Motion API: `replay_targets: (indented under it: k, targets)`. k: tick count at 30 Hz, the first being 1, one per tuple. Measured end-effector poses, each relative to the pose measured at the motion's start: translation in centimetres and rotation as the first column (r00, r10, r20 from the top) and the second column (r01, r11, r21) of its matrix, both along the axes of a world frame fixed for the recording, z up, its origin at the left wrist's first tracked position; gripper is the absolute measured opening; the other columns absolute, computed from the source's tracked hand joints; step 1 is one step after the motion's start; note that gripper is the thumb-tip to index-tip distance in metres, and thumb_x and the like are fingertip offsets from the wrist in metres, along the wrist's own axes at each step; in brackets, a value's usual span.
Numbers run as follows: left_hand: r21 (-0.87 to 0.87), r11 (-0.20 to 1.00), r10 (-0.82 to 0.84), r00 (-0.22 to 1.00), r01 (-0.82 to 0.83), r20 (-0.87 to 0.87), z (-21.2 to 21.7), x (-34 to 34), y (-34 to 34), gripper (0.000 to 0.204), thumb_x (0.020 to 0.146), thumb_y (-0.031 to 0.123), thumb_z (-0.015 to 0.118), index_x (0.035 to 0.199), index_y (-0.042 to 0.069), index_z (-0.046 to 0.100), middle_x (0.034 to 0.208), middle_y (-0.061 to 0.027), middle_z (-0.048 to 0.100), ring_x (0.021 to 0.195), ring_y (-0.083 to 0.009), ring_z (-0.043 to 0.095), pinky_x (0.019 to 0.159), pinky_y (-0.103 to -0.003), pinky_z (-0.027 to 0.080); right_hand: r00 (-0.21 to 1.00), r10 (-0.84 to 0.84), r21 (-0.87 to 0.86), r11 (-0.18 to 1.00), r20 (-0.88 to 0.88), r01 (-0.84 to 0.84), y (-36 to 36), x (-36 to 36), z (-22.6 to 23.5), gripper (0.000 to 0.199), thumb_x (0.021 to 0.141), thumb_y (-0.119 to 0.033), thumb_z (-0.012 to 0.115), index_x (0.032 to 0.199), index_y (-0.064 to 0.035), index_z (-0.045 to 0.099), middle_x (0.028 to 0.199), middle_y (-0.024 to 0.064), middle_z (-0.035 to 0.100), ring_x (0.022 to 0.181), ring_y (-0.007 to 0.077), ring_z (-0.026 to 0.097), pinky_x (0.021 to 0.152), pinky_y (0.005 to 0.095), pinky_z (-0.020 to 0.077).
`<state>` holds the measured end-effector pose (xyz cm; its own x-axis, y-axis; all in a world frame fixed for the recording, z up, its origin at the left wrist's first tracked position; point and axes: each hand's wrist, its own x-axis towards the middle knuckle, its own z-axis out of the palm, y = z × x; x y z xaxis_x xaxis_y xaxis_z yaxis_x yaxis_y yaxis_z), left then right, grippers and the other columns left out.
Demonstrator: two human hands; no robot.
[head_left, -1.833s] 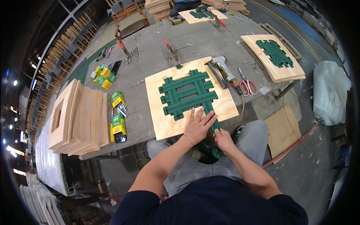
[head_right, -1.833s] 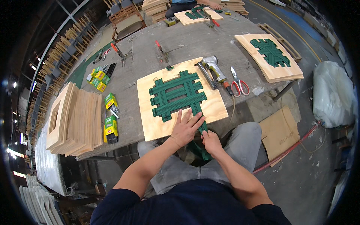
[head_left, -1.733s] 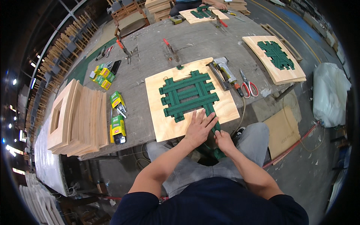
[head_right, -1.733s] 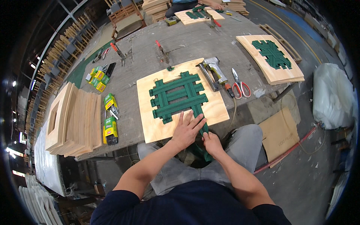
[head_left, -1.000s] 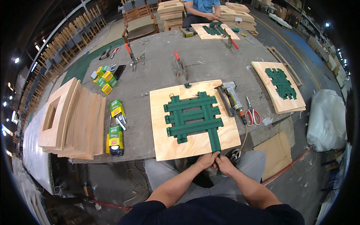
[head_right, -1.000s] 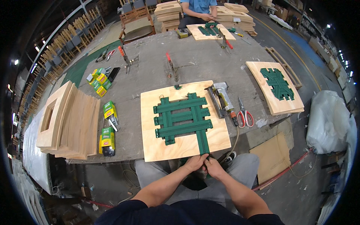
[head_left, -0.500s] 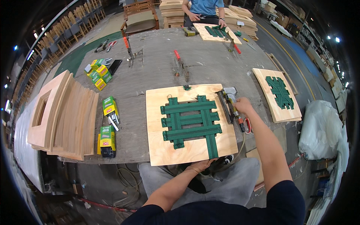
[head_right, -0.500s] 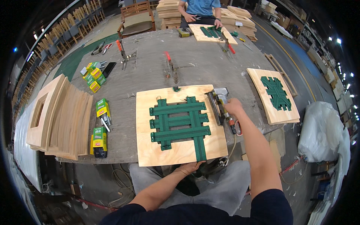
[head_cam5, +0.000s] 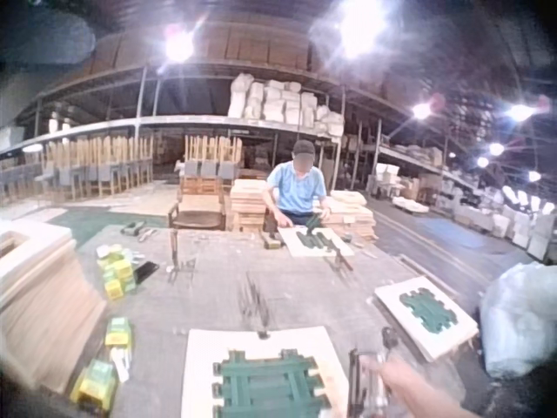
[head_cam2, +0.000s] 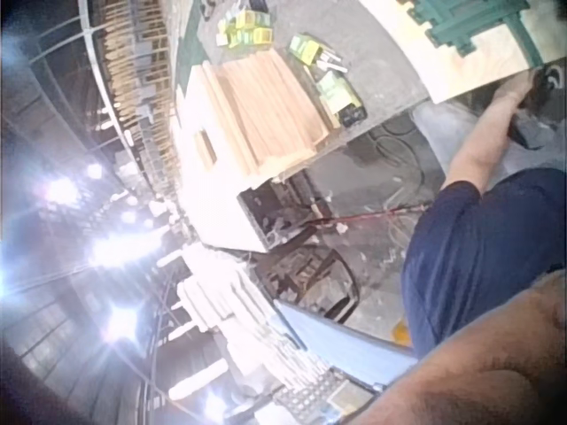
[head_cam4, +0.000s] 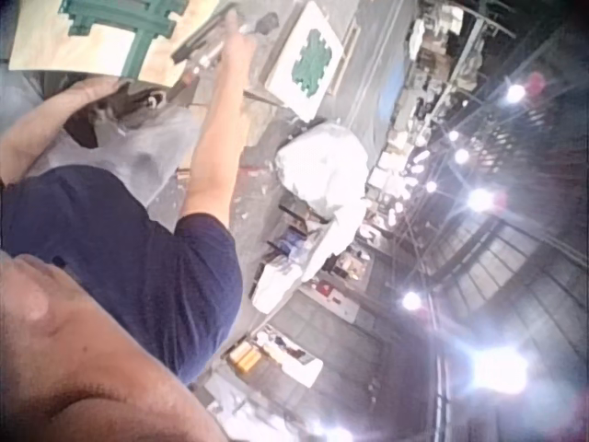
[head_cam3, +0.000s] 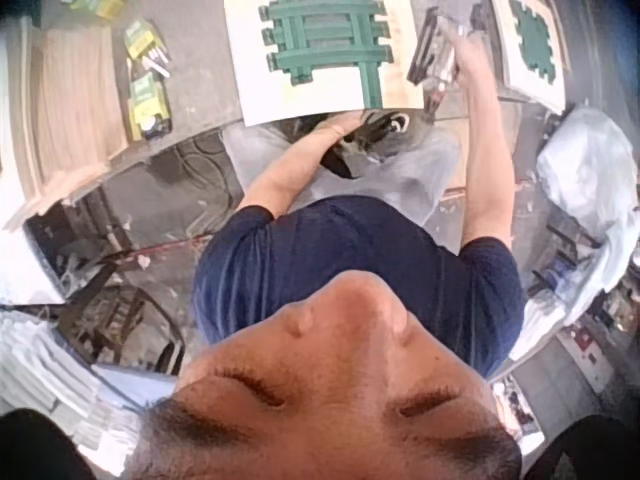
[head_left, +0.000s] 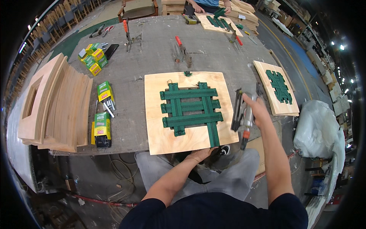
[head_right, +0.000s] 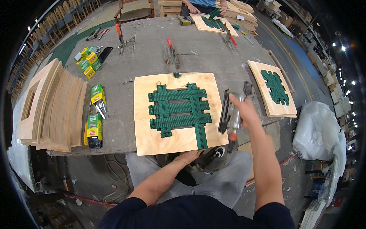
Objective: The person weaves green strips into a grid pattern on a square wooden board, using a nail gun to secure the strips at intersections. They repeatedly fold and staple the material, then trim excess with scissors.
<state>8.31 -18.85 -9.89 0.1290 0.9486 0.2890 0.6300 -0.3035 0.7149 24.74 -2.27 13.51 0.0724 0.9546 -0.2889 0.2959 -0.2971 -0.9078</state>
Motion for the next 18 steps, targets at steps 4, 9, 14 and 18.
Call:
replay_targets:
  k: [4,9,14,18]
  targets:
    - [0.019,1.0,0.014,1.0,-0.014,-0.005,1.1,-0.3,0.1,0.05,0.096,0.042,0.067,0.133,0.009,0.06,0.132,-0.0224,0.061,0.122,-0.0454,0.056,0.105,-0.055,0.044,0.991,0.129,-0.12,0.985,0.026,-0.125,-8.0,0.5,-1.1,0.036,0.094,-0.034,0.077,0.109,-0.005,0.062,0.076,0.003,0.062,0.054,0.0149,0.06,0.047,0.0326,0.0502]
    - [0.039,0.999,-0.02,0.997,0.023,-0.078,1.4,-0.2,0.4,0.048,0.1,0.044,0.061,0.135,0.011,0.059,0.134,-0.0182,0.061,0.125,-0.0422,0.056,0.104,-0.054,0.044,0.963,0.268,-0.141,0.955,0.025,-0.263,-12.6,-1.6,-3.9,0.018,0.097,-0.014,0.07,0.104,0.0004,0.063,0.081,0.0039,0.066,0.053,0.0122,0.06,0.045,0.0293,0.0465]
    - [-0.044,0.997,-0.071,0.997,0.07,-0.039,1.6,-0.6,0.2,0.048,0.101,0.044,0.06,0.135,0.011,0.059,0.132,-0.0174,0.063,0.124,-0.0405,0.057,0.104,-0.052,0.044,0.956,0.293,-0.138,0.947,0.013,-0.289,-12.9,-2.0,-5.1,0.019,0.097,-0.014,0.07,0.106,0.0014,0.063,0.078,0.0037,0.065,0.052,0.0106,0.058,0.045,0.0279,0.0447]
    - [-0.088,0.995,-0.055,0.998,0.052,-0.026,1.5,-0.5,-0.1,0.046,0.101,0.043,0.06,0.134,0.01,0.06,0.131,-0.018,0.063,0.123,-0.0415,0.057,0.103,-0.053,0.045,0.952,0.298,-0.18,0.943,0.077,-0.28,-13.1,-2.5,-4.9,0.01,0.097,-0.009,0.069,0.094,-0.0013,0.063,0.07,-0.0003,0.062,0.05,0.0084,0.055,0.044,0.0261,0.0411]
